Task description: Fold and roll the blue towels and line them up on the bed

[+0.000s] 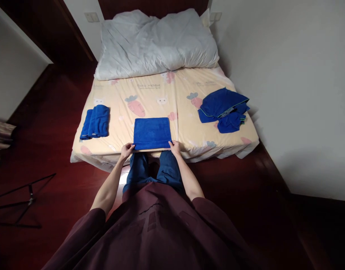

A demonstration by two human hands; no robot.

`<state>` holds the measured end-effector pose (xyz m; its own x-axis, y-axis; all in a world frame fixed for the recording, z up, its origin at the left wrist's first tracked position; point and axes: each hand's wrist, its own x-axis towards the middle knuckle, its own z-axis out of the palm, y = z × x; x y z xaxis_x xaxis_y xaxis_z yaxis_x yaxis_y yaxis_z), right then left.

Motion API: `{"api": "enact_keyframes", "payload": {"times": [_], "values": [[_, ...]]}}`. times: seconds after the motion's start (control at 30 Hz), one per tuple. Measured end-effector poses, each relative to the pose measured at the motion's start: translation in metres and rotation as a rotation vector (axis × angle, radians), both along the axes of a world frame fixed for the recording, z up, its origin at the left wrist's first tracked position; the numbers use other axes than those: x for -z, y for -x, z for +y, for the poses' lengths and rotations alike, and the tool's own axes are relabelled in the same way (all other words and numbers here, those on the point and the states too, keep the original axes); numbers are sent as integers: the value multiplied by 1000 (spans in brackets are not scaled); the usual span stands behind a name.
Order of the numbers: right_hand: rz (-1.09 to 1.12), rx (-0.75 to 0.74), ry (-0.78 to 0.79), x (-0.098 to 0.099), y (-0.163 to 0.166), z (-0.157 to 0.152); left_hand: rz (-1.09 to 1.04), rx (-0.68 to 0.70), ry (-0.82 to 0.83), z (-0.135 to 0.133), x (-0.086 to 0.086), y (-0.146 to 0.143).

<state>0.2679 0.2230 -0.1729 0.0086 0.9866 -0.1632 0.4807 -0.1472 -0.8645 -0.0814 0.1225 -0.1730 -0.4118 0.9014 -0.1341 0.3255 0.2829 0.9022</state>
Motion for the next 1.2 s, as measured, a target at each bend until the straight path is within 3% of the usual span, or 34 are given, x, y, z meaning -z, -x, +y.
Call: {"api": "enact_keyframes", "payload": {"times": [0.43,0.9,1.2], "values": [[-311,41,8,3,1,8,232,-45,95,20,0,-8],[-345,56,34,3,6,15,361,-13,129,18,-2,-9],[-405,127,178,-2,14,31,452,5,146,31,-4,-20]]}}
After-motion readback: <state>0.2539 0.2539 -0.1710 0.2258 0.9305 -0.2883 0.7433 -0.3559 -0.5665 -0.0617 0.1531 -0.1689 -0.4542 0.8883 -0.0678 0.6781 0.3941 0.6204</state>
